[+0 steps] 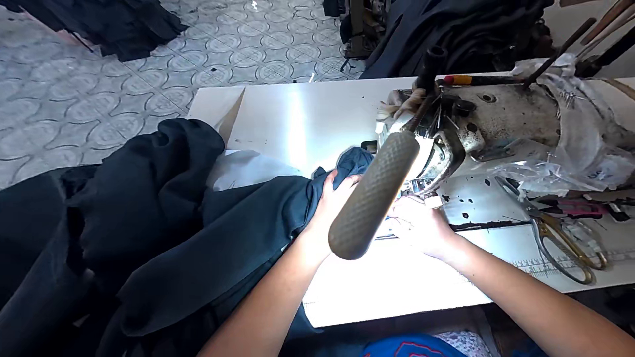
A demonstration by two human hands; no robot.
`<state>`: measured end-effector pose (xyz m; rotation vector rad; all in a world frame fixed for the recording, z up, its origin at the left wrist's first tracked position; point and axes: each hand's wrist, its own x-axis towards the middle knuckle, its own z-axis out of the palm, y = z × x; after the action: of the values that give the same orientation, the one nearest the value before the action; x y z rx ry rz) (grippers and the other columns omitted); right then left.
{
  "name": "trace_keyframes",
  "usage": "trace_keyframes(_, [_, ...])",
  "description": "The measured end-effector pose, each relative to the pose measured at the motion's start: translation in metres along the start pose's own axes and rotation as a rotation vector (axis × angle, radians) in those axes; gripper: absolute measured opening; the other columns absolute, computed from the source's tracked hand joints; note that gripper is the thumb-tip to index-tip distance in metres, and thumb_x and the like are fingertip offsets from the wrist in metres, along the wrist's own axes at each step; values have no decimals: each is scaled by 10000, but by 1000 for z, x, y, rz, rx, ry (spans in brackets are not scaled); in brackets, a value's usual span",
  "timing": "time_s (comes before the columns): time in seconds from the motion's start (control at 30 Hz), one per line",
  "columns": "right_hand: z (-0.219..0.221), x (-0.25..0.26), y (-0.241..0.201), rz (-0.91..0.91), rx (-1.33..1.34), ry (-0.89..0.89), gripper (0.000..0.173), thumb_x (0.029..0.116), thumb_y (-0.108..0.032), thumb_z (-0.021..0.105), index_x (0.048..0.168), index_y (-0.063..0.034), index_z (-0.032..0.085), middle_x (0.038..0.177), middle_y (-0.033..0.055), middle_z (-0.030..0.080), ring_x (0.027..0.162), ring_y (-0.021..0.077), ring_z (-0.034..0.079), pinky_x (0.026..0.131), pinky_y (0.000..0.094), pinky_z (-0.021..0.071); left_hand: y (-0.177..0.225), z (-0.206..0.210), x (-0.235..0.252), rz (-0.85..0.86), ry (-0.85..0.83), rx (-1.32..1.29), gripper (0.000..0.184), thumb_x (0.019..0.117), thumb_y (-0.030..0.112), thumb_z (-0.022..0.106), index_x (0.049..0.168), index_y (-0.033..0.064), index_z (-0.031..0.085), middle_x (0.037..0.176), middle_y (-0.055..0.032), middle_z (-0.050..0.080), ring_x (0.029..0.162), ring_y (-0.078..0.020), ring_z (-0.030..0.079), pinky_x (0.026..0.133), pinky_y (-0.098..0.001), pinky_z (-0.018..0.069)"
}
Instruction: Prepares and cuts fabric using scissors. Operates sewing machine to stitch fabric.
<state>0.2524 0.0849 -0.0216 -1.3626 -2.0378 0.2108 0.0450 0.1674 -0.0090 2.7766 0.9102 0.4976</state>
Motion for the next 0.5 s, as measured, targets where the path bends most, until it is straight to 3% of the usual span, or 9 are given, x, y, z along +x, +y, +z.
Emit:
trace_keyframes(0.1, [-4,1,-3,24,-40,-60,205,920,-155,604,953,-60,782,1009,133,769,1017,304,727,1014,613,424,1,-5,5,-13,-66,-20,303,969,63,540,1094,177,792,1281,-69,702,1357,-314,550,1134,-696,253])
trace_keyframes(0.17, [-12,6,-12,73,-64,-191,224,930,-149,609,1042,-65,784,1105,154,745,1106,354,687,1042,663,382,-1,-6,7,-15,-87,-78,300,987,80,519,1100,152,788,1291,-81,693,1386,-332,515,1138,-705,239])
trace_keyframes(0.3, [-14,1,-17,-18,-122,-159,198,895,-123,615,987,-65,780,1072,145,742,1073,361,687,961,616,465,-1,-4,6,-73,-41,-96,405,976,468,561,1073,138,774,1273,-93,695,1397,-356,501,1127,-795,97])
trace_keyframes(0.33, [-14,-2,-16,-40,-120,-143,191,899,-114,615,975,-61,781,1058,140,748,1062,352,694,947,597,482,5,-6,8,-112,-66,-55,439,968,503,590,1093,119,761,1275,-105,689,1388,-359,507,1121,-806,68])
trace_keyframes(0.4, [-17,-5,-15,-49,-117,-156,191,918,-108,609,979,-58,783,1057,134,755,1065,340,702,944,569,505,18,-8,9,-137,-78,13,375,977,409,638,1115,77,744,1244,-135,685,1356,-382,529,1114,-819,86])
trace_keyframes(0.47, [-20,-9,-15,-46,-151,-179,207,912,-106,594,983,-73,785,1047,118,759,1052,326,706,937,542,507,28,-8,5,-38,-61,-1,189,986,160,628,1119,82,736,1272,-133,686,1368,-408,520,1102,-821,160])
trace_keyframes(0.5, [-21,-11,-15,-45,-172,-179,212,900,-106,594,979,-78,788,1038,113,764,1037,327,710,927,537,509,30,-9,1,33,-71,-43,222,973,31,593,1134,91,733,1293,-123,685,1370,-399,523,1095,-812,181])
